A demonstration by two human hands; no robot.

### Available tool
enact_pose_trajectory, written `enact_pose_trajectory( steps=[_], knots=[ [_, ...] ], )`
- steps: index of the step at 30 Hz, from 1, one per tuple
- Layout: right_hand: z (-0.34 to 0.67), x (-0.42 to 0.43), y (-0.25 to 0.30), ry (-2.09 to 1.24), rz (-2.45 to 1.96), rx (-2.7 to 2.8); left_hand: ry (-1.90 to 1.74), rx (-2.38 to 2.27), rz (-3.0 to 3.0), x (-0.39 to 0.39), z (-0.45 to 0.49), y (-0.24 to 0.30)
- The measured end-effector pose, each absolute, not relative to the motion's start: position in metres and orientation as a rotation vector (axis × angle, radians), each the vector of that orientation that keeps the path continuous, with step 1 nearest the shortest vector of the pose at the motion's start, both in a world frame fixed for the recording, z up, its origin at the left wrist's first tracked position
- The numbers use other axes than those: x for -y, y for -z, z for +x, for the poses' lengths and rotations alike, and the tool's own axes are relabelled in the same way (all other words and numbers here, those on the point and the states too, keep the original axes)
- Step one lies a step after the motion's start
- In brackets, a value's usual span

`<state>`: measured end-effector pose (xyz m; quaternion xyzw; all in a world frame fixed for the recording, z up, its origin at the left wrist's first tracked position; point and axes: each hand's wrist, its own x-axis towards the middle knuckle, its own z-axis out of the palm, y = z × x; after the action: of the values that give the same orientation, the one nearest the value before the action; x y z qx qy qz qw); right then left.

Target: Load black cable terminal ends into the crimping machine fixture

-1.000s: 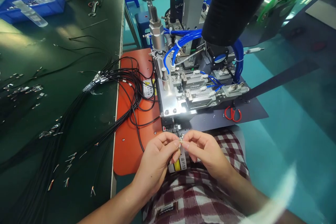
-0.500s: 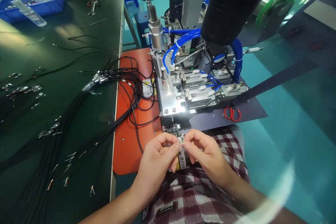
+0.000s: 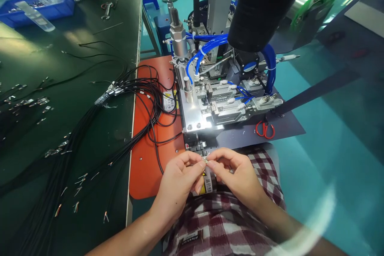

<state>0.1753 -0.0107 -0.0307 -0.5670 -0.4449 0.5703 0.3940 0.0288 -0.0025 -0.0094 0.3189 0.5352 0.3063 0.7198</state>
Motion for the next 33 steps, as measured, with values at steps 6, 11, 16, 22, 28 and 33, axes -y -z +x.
enact_pose_trajectory(
  steps=[6, 11, 16, 22, 28, 33],
  knots=[
    [0.176, 0.008, 0.027, -1.560, -1.389, 1.085, -0.659, -1.187, 0.727, 0.004, 0.029, 0.011],
    [0.176, 0.005, 0.033, -1.761, -1.247, 0.915, -0.692, -1.165, 0.705, 0.005, 0.029, 0.011],
    [0.177, 0.004, 0.038, -1.900, -1.162, 0.757, -0.752, -1.114, 0.703, 0.006, 0.030, 0.012],
    [0.176, 0.007, 0.034, -1.791, -1.229, 0.849, -0.750, -1.112, 0.718, 0.006, 0.031, 0.012],
    [0.174, 0.013, 0.031, -1.745, -1.214, 0.850, -0.751, -1.106, 0.639, 0.006, 0.034, 0.006],
    [0.176, 0.012, 0.040, -1.806, -1.151, 0.830, -0.703, -1.092, 0.706, 0.003, 0.029, 0.007]
  ],
)
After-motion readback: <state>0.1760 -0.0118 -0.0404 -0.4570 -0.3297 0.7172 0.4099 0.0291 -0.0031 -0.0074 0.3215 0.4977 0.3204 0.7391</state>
